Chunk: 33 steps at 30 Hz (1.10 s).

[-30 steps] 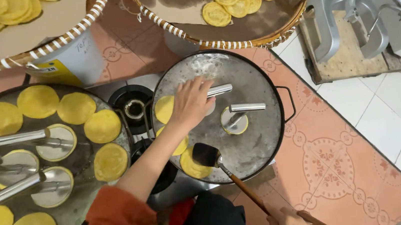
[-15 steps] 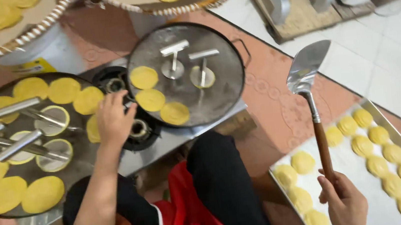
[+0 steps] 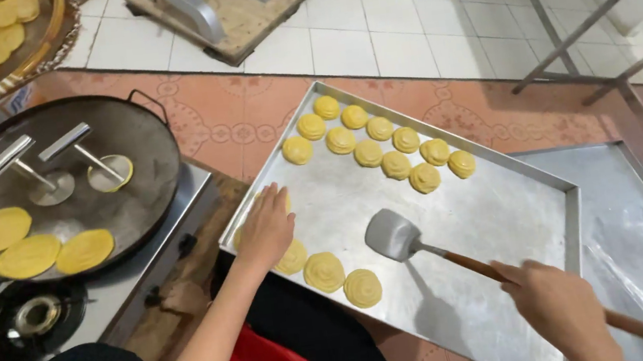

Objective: Preparing and cooking small circular pastries on a large flat griddle.

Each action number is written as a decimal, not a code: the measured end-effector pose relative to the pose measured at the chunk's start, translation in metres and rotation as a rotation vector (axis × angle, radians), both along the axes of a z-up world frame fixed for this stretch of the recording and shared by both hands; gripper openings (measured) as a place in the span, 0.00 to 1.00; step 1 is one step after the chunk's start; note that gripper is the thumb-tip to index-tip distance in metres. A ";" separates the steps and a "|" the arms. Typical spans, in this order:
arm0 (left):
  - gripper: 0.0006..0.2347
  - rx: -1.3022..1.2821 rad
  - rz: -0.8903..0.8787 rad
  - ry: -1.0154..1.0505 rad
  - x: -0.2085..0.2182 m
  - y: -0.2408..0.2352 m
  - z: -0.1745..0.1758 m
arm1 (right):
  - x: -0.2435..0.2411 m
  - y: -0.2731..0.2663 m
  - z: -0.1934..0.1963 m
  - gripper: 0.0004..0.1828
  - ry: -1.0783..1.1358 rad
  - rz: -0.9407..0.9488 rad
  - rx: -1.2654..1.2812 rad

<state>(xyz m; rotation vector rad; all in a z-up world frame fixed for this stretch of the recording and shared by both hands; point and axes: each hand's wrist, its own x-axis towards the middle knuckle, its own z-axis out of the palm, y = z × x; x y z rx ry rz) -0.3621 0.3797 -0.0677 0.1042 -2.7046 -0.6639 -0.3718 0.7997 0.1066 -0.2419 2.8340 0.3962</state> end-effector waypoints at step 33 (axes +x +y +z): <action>0.14 0.218 0.061 0.126 -0.187 -0.015 -0.053 | -0.114 -0.179 -0.016 0.12 0.063 0.151 -0.158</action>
